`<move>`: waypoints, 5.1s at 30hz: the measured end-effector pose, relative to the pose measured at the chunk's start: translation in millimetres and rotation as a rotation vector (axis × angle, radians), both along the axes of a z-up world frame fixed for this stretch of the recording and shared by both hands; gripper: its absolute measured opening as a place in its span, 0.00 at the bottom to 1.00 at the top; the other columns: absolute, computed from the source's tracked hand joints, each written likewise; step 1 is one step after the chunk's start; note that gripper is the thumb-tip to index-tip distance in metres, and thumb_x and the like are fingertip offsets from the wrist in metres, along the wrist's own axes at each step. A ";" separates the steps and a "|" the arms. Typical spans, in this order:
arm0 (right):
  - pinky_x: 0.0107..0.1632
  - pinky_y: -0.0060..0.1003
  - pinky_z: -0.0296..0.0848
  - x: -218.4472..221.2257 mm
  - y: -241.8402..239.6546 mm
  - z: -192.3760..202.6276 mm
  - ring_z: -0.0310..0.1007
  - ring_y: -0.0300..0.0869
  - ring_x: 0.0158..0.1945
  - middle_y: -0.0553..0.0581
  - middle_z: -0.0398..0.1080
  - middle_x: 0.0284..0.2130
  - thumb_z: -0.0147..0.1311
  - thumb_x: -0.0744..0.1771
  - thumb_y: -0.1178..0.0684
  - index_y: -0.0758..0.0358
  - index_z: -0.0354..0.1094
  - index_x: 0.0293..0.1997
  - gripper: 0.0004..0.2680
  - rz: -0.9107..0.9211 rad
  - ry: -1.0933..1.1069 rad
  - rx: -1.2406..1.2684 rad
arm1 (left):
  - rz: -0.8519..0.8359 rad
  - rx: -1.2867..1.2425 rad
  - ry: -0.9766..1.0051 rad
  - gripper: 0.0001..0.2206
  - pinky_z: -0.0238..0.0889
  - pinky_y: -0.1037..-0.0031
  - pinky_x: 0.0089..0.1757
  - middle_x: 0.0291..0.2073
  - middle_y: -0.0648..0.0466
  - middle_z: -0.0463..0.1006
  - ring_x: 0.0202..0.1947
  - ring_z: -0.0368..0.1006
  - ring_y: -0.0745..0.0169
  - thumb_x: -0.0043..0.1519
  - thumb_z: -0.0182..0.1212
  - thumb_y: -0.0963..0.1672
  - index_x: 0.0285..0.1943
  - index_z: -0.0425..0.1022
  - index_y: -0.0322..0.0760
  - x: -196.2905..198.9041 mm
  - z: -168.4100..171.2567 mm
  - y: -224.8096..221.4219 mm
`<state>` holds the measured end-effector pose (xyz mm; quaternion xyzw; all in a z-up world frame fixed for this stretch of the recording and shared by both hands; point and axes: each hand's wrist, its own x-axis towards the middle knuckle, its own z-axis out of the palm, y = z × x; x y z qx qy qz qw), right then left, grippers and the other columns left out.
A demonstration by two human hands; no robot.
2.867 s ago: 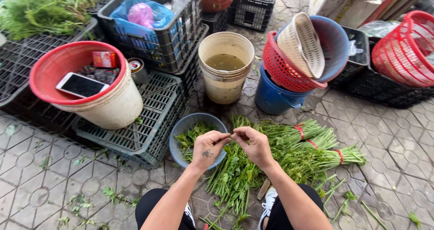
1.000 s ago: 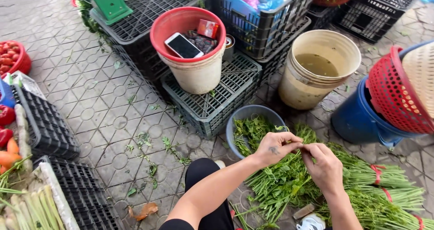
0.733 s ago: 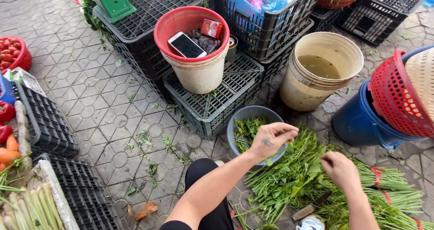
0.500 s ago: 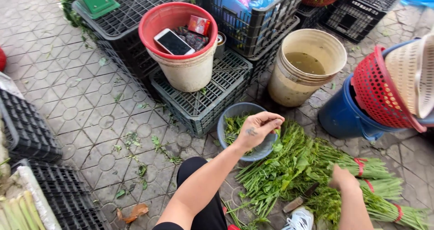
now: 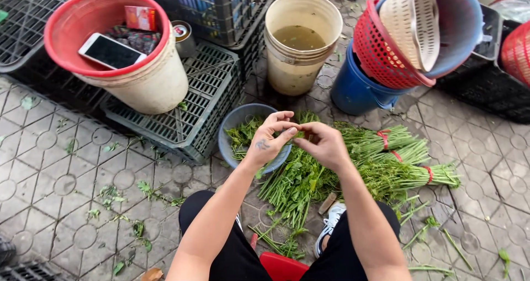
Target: Pluck leaves from a bundle of green vegetables and place them into a bowl
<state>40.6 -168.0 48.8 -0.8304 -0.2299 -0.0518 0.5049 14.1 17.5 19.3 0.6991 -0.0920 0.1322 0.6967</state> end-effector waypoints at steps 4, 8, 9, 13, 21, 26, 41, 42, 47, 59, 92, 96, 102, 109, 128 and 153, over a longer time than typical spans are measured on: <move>0.26 0.32 0.68 6.2 4.9 -13.3 0.67 0.34 0.24 0.51 0.74 0.21 0.65 0.64 0.57 0.58 0.79 0.36 0.01 -0.019 0.094 0.035 | 0.011 -0.027 0.013 0.11 0.61 0.62 0.60 0.60 0.48 0.72 0.60 0.69 0.56 0.67 0.63 0.44 0.57 0.83 0.47 -0.7 -6.6 -3.0; 0.20 0.25 0.67 6.2 -2.0 -26.2 0.67 0.32 0.17 0.51 0.70 0.17 0.64 0.65 0.60 0.63 0.76 0.34 0.02 -0.058 0.274 0.400 | -0.039 -0.033 0.047 0.24 0.67 0.64 0.55 0.59 0.42 0.69 0.58 0.72 0.49 0.66 0.66 0.43 0.72 0.69 0.41 3.0 -59.0 -13.9; 0.20 0.25 0.67 7.9 -6.6 -24.9 0.67 0.32 0.16 0.54 0.71 0.19 0.63 0.66 0.60 0.65 0.75 0.35 0.02 -0.071 0.285 0.466 | -0.141 -0.066 0.166 0.19 0.69 0.70 0.46 0.46 0.48 0.75 0.45 0.73 0.60 0.64 0.67 0.43 0.64 0.74 0.38 4.8 -77.7 -18.9; 0.25 0.28 0.72 2.4 -37.0 23.9 0.68 0.33 0.21 0.56 0.73 0.24 0.64 0.64 0.64 0.70 0.75 0.41 0.05 -0.049 0.269 0.406 | -0.211 -0.142 0.427 0.08 0.75 0.77 0.33 0.28 0.49 0.83 0.28 0.79 0.68 0.66 0.64 0.45 0.46 0.81 0.35 -0.2 -75.9 -25.8; 0.55 0.48 0.72 33.7 -227.3 -31.6 0.66 0.58 0.51 0.75 0.56 0.53 0.68 0.61 0.48 0.71 0.66 0.60 0.25 -0.468 0.439 -0.145 | -0.056 0.021 0.397 0.08 0.71 0.82 0.24 0.24 0.53 0.82 0.19 0.73 0.72 0.67 0.61 0.45 0.46 0.83 0.38 -29.7 -22.6 -1.2; 0.46 0.44 0.76 40.1 -286.4 -63.4 0.79 0.47 0.39 0.54 0.77 0.36 0.62 0.63 0.47 0.48 0.78 0.52 0.13 -0.861 0.013 -0.637 | 0.004 0.283 0.339 0.09 0.68 0.78 0.27 0.21 0.61 0.80 0.20 0.71 0.73 0.68 0.60 0.48 0.43 0.85 0.48 -33.3 -29.3 4.4; 0.41 0.39 0.78 -19.1 -54.8 -5.3 0.78 0.45 0.40 0.48 0.75 0.38 0.58 0.68 0.52 0.52 0.75 0.41 0.02 0.120 -0.274 -0.447 | 0.044 0.867 -0.109 0.10 0.73 0.61 0.32 0.28 0.57 0.76 0.32 0.78 0.51 0.72 0.51 0.50 0.43 0.77 0.50 -44.2 -30.6 -20.0; 0.41 0.38 0.78 -19.6 -51.7 -1.6 0.77 0.44 0.39 0.51 0.75 0.37 0.58 0.68 0.54 0.55 0.75 0.40 0.02 0.160 -0.233 -0.432 | 0.041 0.873 -0.095 0.10 0.73 0.62 0.33 0.28 0.58 0.76 0.33 0.79 0.52 0.71 0.51 0.51 0.43 0.76 0.51 -44.4 -31.1 -16.8; 0.43 0.40 0.78 -16.2 -39.2 -7.4 0.78 0.47 0.40 0.55 0.75 0.37 0.59 0.66 0.57 0.61 0.74 0.41 0.02 0.236 -0.066 -0.232 | -0.003 0.851 -0.040 0.09 0.73 0.57 0.34 0.29 0.54 0.76 0.35 0.79 0.46 0.70 0.51 0.51 0.44 0.75 0.52 -48.4 -23.9 -4.3; 0.25 0.25 0.75 -28.2 -12.3 -36.7 0.72 0.33 0.24 0.55 0.73 0.27 0.62 0.66 0.59 0.65 0.77 0.37 0.02 0.143 0.374 0.169 | 0.034 0.936 -0.066 0.09 0.73 0.57 0.32 0.27 0.54 0.74 0.32 0.79 0.47 0.70 0.50 0.51 0.39 0.72 0.52 -56.2 -56.4 0.0; 0.31 0.37 0.85 -25.0 -13.1 -46.9 0.79 0.43 0.30 0.62 0.72 0.28 0.61 0.66 0.62 0.76 0.72 0.42 0.06 -0.015 0.773 0.500 | 0.111 0.758 0.038 0.06 0.74 0.60 0.31 0.27 0.56 0.77 0.31 0.80 0.49 0.65 0.60 0.51 0.39 0.79 0.54 -48.3 -57.3 -13.8; 0.31 0.37 0.85 -22.2 -8.0 -60.3 0.80 0.46 0.31 0.61 0.72 0.30 0.60 0.67 0.60 0.75 0.71 0.42 0.06 -0.036 0.798 0.617 | 0.019 0.507 0.200 0.06 0.72 0.65 0.31 0.23 0.55 0.79 0.26 0.80 0.55 0.66 0.60 0.48 0.39 0.81 0.50 -53.0 -45.6 -21.4; 0.29 0.35 0.84 -15.0 -10.9 -57.5 0.78 0.42 0.32 0.57 0.71 0.31 0.60 0.68 0.57 0.70 0.73 0.44 0.06 -0.084 0.810 0.658 | 0.005 0.306 0.345 0.07 0.72 0.72 0.29 0.19 0.56 0.80 0.20 0.79 0.65 0.65 0.61 0.47 0.38 0.83 0.46 -53.6 -15.8 -20.9; 0.28 0.31 0.83 -9.7 -17.4 -48.0 0.75 0.38 0.27 0.51 0.71 0.28 0.57 0.69 0.55 0.65 0.71 0.46 0.05 -0.212 0.717 0.852 | -0.047 0.231 0.481 0.08 0.70 0.75 0.25 0.15 0.56 0.78 0.15 0.76 0.65 0.65 0.62 0.47 0.36 0.83 0.44 -57.1 -20.2 -26.1; 0.30 0.24 0.72 35.0 -25.5 -20.7 0.70 0.29 0.26 0.49 0.76 0.27 0.63 0.67 0.58 0.54 0.77 0.51 0.09 -0.073 0.119 0.228 | -0.088 0.092 0.534 0.10 0.75 0.76 0.24 0.23 0.49 0.80 0.21 0.79 0.63 0.68 0.58 0.45 0.41 0.82 0.35 -56.7 -47.1 -27.3; 0.29 0.31 0.59 35.9 -32.6 -106.8 0.61 0.39 0.26 0.57 0.68 0.24 0.59 0.65 0.57 0.71 0.72 0.42 0.07 0.490 0.658 0.261 | -0.062 0.606 0.039 0.13 0.70 0.66 0.45 0.47 0.57 0.80 0.49 0.79 0.57 0.70 0.49 0.51 0.60 0.75 0.55 -37.1 -65.1 26.5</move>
